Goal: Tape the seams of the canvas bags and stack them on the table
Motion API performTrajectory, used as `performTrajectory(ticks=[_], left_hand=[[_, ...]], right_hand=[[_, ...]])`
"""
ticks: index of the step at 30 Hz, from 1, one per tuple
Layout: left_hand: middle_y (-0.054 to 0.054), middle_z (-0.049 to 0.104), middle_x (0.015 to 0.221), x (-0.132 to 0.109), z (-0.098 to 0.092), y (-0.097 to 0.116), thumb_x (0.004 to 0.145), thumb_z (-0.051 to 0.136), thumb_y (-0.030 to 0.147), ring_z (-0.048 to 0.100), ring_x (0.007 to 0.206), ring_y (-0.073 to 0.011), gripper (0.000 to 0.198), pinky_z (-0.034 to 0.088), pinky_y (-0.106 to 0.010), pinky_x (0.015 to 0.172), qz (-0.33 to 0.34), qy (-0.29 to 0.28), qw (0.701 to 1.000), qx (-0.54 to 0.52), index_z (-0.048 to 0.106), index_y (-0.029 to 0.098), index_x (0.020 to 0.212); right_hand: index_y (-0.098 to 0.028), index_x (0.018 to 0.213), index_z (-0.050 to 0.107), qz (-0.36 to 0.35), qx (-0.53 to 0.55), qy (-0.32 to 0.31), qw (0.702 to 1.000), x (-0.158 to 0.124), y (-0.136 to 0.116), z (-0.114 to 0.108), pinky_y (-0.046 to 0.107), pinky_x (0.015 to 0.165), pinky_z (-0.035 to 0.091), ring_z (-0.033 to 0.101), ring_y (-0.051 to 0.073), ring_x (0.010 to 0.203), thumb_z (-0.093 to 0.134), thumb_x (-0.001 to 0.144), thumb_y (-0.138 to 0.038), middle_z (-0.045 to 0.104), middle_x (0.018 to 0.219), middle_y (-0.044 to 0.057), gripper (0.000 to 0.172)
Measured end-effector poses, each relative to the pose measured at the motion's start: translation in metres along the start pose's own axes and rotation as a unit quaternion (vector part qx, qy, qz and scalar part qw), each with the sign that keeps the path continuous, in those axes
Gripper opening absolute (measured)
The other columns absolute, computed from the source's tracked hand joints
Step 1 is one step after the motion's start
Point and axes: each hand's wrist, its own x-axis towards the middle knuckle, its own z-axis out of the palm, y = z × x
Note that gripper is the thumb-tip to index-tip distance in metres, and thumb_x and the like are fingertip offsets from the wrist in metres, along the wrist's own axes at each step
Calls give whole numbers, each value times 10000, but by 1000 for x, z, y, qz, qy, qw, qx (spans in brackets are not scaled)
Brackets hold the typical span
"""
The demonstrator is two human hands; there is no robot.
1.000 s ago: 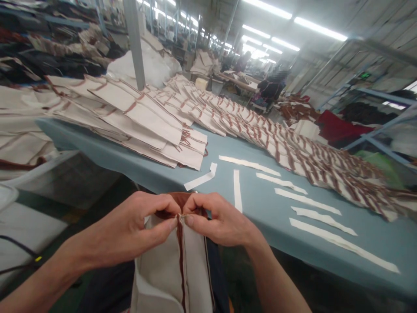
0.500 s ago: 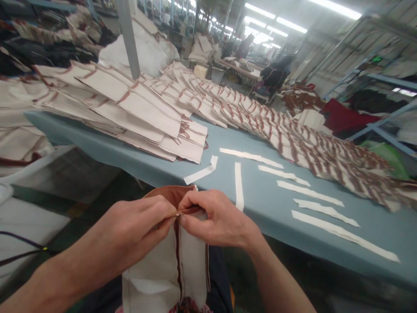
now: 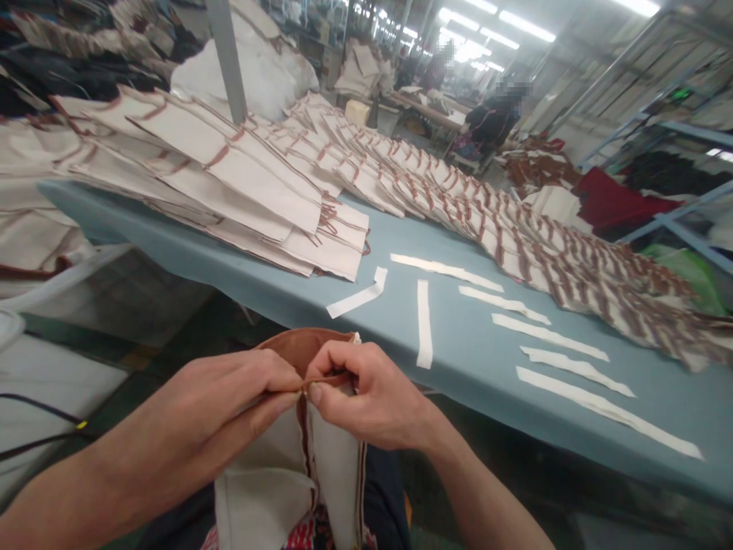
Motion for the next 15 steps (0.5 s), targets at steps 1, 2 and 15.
performTrajectory(ticks=[1, 2, 15], left_hand=[[46, 860, 828, 1, -2, 1, 1127, 613, 259, 803, 681, -133, 275, 581, -173, 656, -11, 9, 1000, -10, 796, 276, 923], [73, 829, 763, 2, -3, 1, 1109, 656, 280, 762, 610, -118, 257, 544, -168, 595, -31, 15, 999, -16, 787, 278, 887], [74, 662, 693, 1, -13, -1, 1143, 589, 289, 577, 593, -137, 360, 396, -278, 603, -47, -144, 988, -22, 603, 262, 784]], right_hand=[[-227, 831, 664, -24, -33, 9, 999, -2, -1, 1, 251, 644, 412, 547, 128, 659, 712, 865, -209, 641, 718, -57, 62], [-229, 840, 667, -52, -64, 19, 996, -3, -2, 2, 260, 666, 422, 575, 135, 679, 711, 883, -211, 676, 746, -44, 63], [-249, 990, 683, -214, -250, -2, 944, -22, -17, -7, 334, 830, 519, 670, 182, 781, 734, 1121, -244, 827, 916, 1, 140]])
